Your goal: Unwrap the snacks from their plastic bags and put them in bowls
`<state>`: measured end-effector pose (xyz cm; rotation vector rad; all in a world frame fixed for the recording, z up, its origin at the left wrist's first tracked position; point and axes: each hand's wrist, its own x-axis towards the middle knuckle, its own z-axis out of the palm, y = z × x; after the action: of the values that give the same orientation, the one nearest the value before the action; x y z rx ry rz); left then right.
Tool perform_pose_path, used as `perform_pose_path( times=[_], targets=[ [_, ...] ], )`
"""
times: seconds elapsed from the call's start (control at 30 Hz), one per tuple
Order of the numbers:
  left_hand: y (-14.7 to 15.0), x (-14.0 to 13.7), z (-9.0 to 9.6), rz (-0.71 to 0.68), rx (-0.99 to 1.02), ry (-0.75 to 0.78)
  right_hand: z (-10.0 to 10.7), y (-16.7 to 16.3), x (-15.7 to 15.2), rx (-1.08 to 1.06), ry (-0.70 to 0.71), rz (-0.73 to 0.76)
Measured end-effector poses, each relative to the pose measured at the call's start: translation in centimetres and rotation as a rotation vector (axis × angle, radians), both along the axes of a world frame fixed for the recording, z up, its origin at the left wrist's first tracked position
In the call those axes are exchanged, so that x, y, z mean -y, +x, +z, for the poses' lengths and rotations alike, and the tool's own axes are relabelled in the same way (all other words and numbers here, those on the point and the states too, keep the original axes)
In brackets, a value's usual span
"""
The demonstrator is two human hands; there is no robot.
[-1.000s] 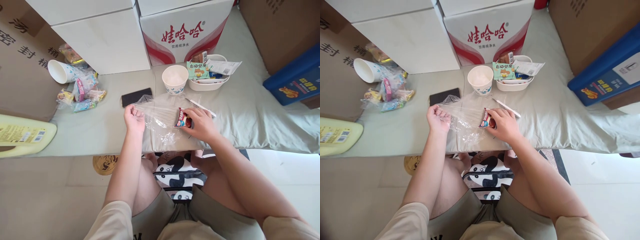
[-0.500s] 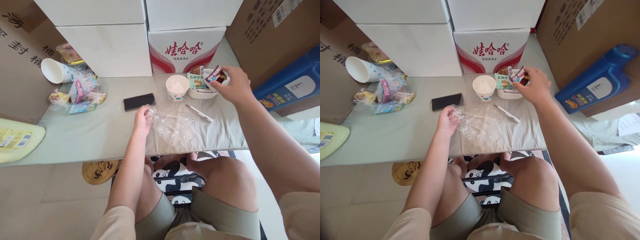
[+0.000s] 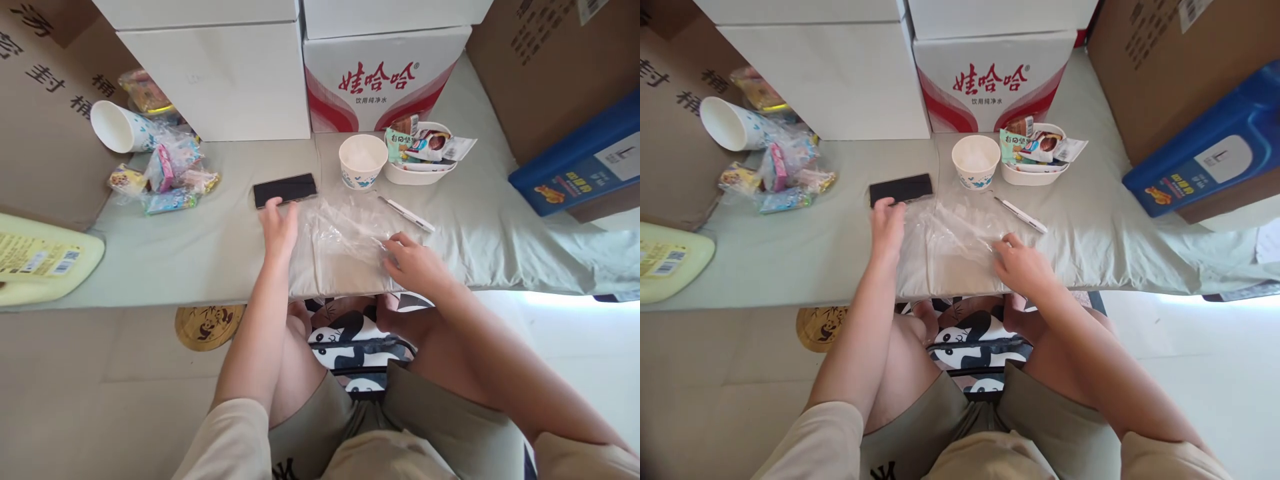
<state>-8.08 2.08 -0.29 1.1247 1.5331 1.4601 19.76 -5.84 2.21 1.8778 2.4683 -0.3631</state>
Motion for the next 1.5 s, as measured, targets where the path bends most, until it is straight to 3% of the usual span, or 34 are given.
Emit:
perform_pose_path(
  times=[0.07, 0.13, 0.23, 0.3, 0.37, 0.43, 0.5, 0.6, 0.7, 0.8, 0.9, 1.07, 1.27, 1.37, 1.5],
  targets=[
    [0.5, 2.0, 0.4, -0.076, -0.383, 0.172, 0.5, -0.5, 0.5, -0.015, -0.057, -0.039],
    [1.7, 4.4, 0.9, -0.424, -0.642, 0.256, 0.3, -1.3, 1.0, -0.085, -0.097, -0.024],
    [3.4, 7.0, 1.4, -0.78, -0.846, 0.235, -0.5, -2.3, 2.0, -0.24, -0.123, 0.038],
    [3.6, 7.6, 1.5, -0.85, -0.842, 0.168, -0.9, -2.2, 2.4, -0.336, -0.101, 0.018],
    [2.8, 7.6, 1.8, -0.811, -0.722, 0.093, -0.9, -1.2, 2.5, -0.405, -0.006, -0.055],
    [1.5, 7.4, 2.2, -0.732, -0.519, 0.035, -0.7, 0.3, 2.3, -0.503, 0.12, -0.018],
    [0.1, 7.4, 2.6, -0.662, -0.308, -0.003, -0.7, 1.9, 2.0, -0.63, 0.155, 0.187],
    [-1.3, 7.6, 2.7, -0.576, -0.104, -0.089, -1.4, 2.8, 1.8, -0.652, 0.056, 0.404],
    [-1.8, 7.8, 2.6, -0.537, -0.009, -0.156, -2.6, 1.9, 1.9, -0.532, 0.062, 0.36],
    [-2.2, 7.8, 2.7, -0.541, -0.081, -0.17, -2.9, 1.1, 1.8, -0.58, 0.156, 0.325],
    [-2.6, 7.8, 3.0, -0.538, -0.15, -0.162, -2.2, 1.5, 1.8, -0.74, 0.177, 0.196],
    [-2.5, 7.7, 3.0, -0.55, 0.028, -0.298, -1.4, 2.7, 2.1, -0.994, 0.038, -0.255],
    [-0.8, 7.5, 3.2, -0.388, 0.143, -0.446, -2.2, 1.6, 1.1, -1.441, -0.001, -0.439],
    [-0.6, 7.4, 2.8, -0.337, 0.056, -0.499, -2.5, 1.0, 0.5, -1.355, -0.037, -0.536],
    [-1.2, 7.3, 1.9, -0.257, -0.252, -0.446, -2.7, 0.7, 0.3, -1.011, -0.065, -0.577]
  ],
)
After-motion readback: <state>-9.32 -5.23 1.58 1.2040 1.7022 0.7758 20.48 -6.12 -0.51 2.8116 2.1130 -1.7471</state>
